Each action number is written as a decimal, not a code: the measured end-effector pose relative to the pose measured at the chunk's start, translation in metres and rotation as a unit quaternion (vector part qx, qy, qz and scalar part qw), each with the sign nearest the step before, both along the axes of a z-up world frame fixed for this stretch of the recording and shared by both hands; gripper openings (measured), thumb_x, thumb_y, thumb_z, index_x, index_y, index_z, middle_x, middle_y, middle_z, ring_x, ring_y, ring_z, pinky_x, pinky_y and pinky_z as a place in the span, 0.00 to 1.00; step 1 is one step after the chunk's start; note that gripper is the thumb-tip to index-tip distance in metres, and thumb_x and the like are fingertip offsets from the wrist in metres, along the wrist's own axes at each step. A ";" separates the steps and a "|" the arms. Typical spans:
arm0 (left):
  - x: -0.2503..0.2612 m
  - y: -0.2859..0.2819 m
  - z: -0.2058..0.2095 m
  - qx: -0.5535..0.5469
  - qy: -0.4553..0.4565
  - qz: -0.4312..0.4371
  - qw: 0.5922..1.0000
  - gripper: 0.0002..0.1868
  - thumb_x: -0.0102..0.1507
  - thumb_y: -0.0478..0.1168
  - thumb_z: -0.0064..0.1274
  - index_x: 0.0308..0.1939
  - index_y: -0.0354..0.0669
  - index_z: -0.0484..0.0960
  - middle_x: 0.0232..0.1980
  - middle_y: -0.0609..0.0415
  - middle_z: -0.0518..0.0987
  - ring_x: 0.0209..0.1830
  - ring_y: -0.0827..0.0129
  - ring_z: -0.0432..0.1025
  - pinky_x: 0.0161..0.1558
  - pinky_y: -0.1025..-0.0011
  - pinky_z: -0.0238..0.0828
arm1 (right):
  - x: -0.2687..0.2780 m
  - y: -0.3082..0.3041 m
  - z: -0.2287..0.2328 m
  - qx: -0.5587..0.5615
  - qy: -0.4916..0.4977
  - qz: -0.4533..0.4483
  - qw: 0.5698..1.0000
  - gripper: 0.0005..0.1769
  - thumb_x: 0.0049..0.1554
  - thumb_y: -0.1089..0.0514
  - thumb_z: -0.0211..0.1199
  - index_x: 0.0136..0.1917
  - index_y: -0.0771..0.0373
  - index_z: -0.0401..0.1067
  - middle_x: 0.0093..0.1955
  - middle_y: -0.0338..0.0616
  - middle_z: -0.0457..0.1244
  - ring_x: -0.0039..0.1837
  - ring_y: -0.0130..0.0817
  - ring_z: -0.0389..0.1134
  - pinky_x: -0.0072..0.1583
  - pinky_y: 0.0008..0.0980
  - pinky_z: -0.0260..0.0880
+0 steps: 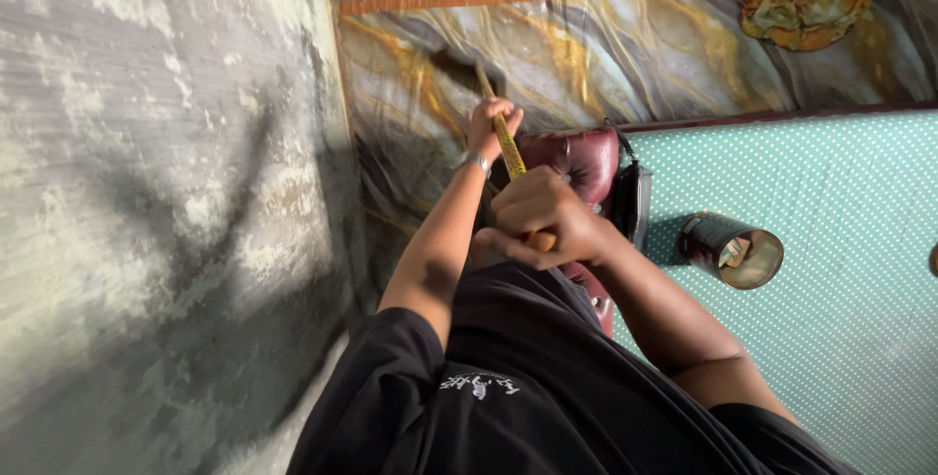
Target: The person sweeps the floor under a bed using a broom and then picks up a cloth from the floor by hand.
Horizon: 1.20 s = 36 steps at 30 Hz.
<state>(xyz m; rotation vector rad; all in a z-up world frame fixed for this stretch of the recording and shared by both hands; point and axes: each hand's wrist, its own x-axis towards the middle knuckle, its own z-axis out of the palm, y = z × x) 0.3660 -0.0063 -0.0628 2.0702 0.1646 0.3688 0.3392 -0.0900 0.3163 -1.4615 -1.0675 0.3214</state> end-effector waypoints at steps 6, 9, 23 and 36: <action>0.019 0.002 0.045 -0.042 0.024 -0.059 0.997 0.15 0.55 0.45 0.59 0.22 0.41 0.74 0.27 0.52 0.74 0.35 0.57 0.70 0.41 0.62 0.67 | 0.001 -0.023 0.014 -0.008 -0.046 0.014 0.999 0.25 0.49 0.68 0.64 0.21 0.61 0.52 0.22 0.41 0.48 0.25 0.38 0.52 0.31 0.37 0.46; -0.007 -0.013 0.084 0.027 -0.032 -0.034 0.999 0.17 0.54 0.43 0.59 0.18 0.40 0.69 0.24 0.48 0.69 0.31 0.54 0.67 0.37 0.59 0.64 | 0.000 -0.043 0.036 0.031 -0.032 0.012 0.999 0.24 0.50 0.67 0.63 0.20 0.59 0.54 0.20 0.38 0.51 0.23 0.33 0.53 0.31 0.35 0.48; -0.059 -0.026 0.027 0.008 0.035 0.030 0.999 0.14 0.53 0.43 0.57 0.20 0.40 0.70 0.26 0.47 0.72 0.28 0.51 0.68 0.33 0.57 0.64 | 0.016 -0.012 0.027 0.013 0.033 0.048 0.998 0.21 0.53 0.69 0.60 0.22 0.65 0.56 0.22 0.43 0.52 0.25 0.38 0.54 0.32 0.38 0.48; -0.003 0.008 0.128 0.117 -0.046 -0.097 0.987 0.14 0.60 0.46 0.55 0.28 0.40 0.74 0.33 0.52 0.76 0.38 0.59 0.71 0.62 0.50 0.53 | 0.014 -0.045 0.037 0.115 -0.024 0.030 0.993 0.21 0.53 0.64 0.60 0.22 0.59 0.57 0.20 0.38 0.53 0.23 0.30 0.55 0.29 0.33 0.51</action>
